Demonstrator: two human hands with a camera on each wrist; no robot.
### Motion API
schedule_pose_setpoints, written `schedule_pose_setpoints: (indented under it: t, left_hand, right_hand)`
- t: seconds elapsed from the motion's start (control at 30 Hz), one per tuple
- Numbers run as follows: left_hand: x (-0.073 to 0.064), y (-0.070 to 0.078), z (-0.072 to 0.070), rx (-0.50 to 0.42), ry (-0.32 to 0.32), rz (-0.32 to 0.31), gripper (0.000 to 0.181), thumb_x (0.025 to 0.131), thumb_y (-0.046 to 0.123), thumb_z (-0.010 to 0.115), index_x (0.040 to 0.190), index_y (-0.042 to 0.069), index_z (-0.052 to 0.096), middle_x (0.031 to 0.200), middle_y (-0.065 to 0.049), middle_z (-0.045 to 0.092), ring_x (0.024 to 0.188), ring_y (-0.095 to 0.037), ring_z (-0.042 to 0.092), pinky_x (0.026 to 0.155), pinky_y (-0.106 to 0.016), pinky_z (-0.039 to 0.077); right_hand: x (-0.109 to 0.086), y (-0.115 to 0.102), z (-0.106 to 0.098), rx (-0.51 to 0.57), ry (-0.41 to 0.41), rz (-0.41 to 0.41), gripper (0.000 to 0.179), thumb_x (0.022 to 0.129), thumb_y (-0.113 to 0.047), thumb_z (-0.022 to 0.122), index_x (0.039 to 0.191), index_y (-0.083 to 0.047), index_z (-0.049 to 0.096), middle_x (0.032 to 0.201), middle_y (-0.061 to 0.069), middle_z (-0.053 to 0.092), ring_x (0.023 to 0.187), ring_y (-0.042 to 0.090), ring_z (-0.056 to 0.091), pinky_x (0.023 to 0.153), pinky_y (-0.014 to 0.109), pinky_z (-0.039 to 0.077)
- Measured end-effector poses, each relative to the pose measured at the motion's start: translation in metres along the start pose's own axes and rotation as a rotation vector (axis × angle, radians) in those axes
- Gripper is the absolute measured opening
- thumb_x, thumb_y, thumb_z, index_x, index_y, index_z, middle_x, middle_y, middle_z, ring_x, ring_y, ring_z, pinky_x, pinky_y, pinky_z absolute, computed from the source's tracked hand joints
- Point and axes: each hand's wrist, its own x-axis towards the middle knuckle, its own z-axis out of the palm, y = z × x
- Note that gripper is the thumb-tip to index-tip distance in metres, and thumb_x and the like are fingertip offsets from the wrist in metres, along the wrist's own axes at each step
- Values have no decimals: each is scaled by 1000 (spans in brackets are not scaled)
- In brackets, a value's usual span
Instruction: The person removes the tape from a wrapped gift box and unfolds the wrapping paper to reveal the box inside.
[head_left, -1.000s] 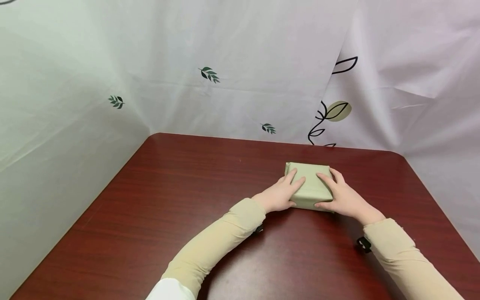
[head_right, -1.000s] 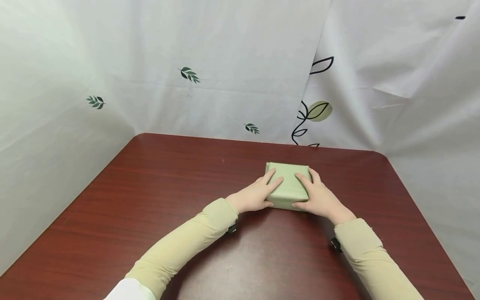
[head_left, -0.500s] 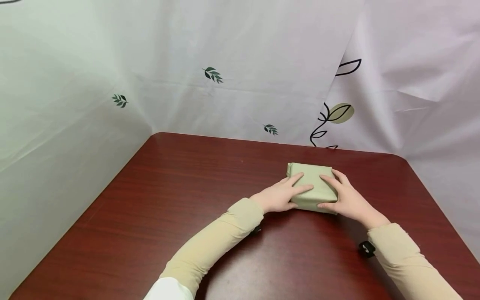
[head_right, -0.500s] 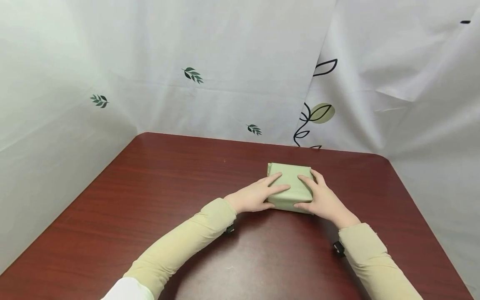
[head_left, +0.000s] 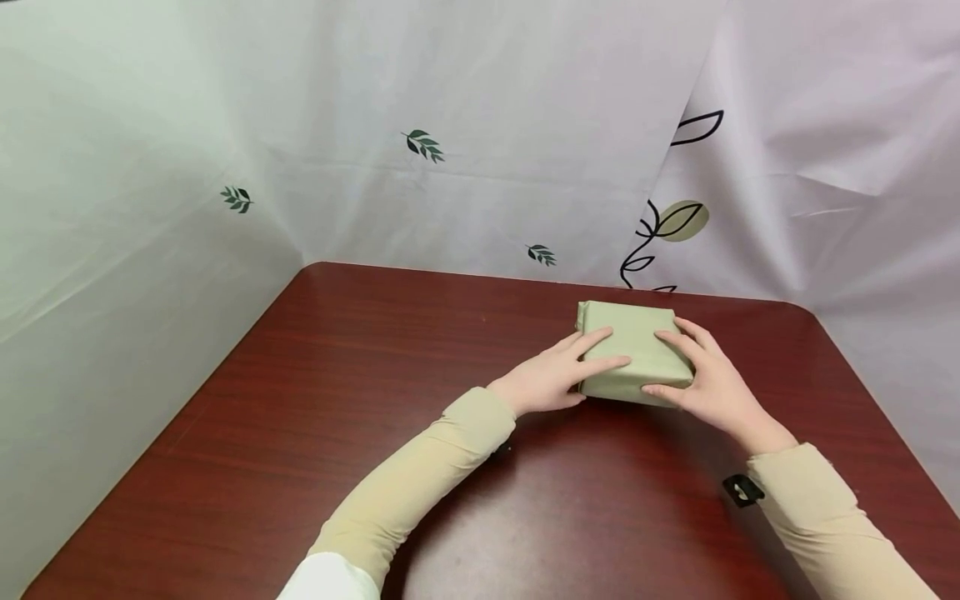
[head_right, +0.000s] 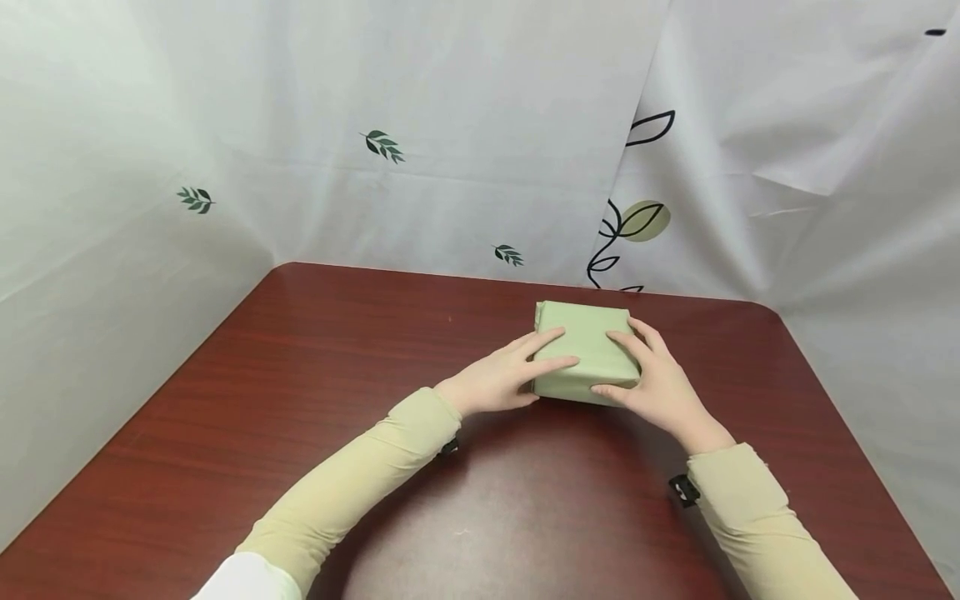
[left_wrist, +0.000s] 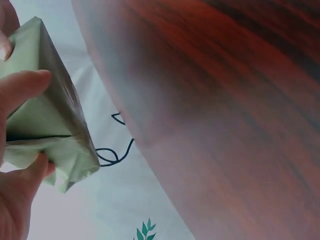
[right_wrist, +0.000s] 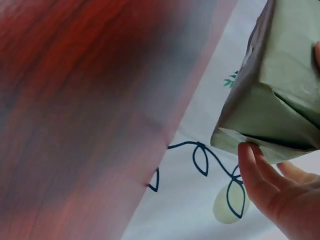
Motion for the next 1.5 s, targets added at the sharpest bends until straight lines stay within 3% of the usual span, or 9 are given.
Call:
schedule_pose_setpoints:
  t: [0.17,0.23,0.43,0.67,0.87,1.1,1.23,1.37,1.5]
  left_hand:
    - [-3,-6,-9,-36,125,28,66,78,15,73,139,21,47,149,-11,33,131,-23,42,105,-29,37]
    - [-5,-8,-15,-69,172,25,65,77,17,74,137,19,49,147,-9,35,124,-22,49,100,-27,40]
    - [-13,-11,-27,-137,246,42,63,76,19,73,135,18,50,147,-6,37,114,-18,56,90,-22,44]
    - [-16,-13,-33,-220,315,60,60,77,14,72,133,12,51,142,-7,41,122,-13,50,92,-16,43]
    - [-19,-16,-31,-220,358,94,59,77,14,73,132,9,51,142,-10,43,128,-16,46,99,-18,40]
    - [-19,-21,-35,-323,403,121,72,75,11,76,137,-1,41,141,-15,44,134,-21,39,109,-26,32]
    - [-17,-20,-38,-430,412,40,78,73,4,76,140,0,36,140,-14,44,126,-20,44,107,-25,34]
    - [-17,-18,-38,-552,399,-68,81,75,2,75,144,5,32,140,-11,43,124,-20,42,105,-30,37]
    - [-17,-17,-36,-737,385,-160,83,75,0,75,144,12,31,140,-10,42,129,-20,42,105,-35,39]
  right_hand:
    - [-1,-1,-4,37,125,-83,75,61,-10,87,128,-2,54,138,21,43,128,27,41,101,21,31]
    - [-1,0,-7,75,160,-158,76,64,-22,88,128,-1,54,137,22,45,130,15,40,101,9,24]
    - [-2,0,-16,113,170,-353,95,68,-65,68,130,4,51,139,23,42,133,3,35,105,11,26]
    - [2,3,-15,49,247,-509,58,81,-32,53,120,11,55,126,20,55,128,0,38,106,16,25]
    - [6,4,-11,62,315,-561,63,87,-47,54,111,12,58,121,14,59,125,0,41,104,18,28]
    - [5,-2,-16,148,311,-489,68,80,-47,65,114,12,58,121,12,59,124,9,43,104,18,31]
    - [4,-5,-17,256,256,-374,69,64,-19,84,119,11,55,125,0,58,120,4,48,101,16,33]
    - [2,-13,-19,368,216,-228,89,43,22,80,126,9,51,123,-13,57,111,-1,53,94,13,38]
    - [2,-20,-22,451,200,-129,91,48,29,73,133,7,46,120,-17,56,108,-1,52,89,11,39]
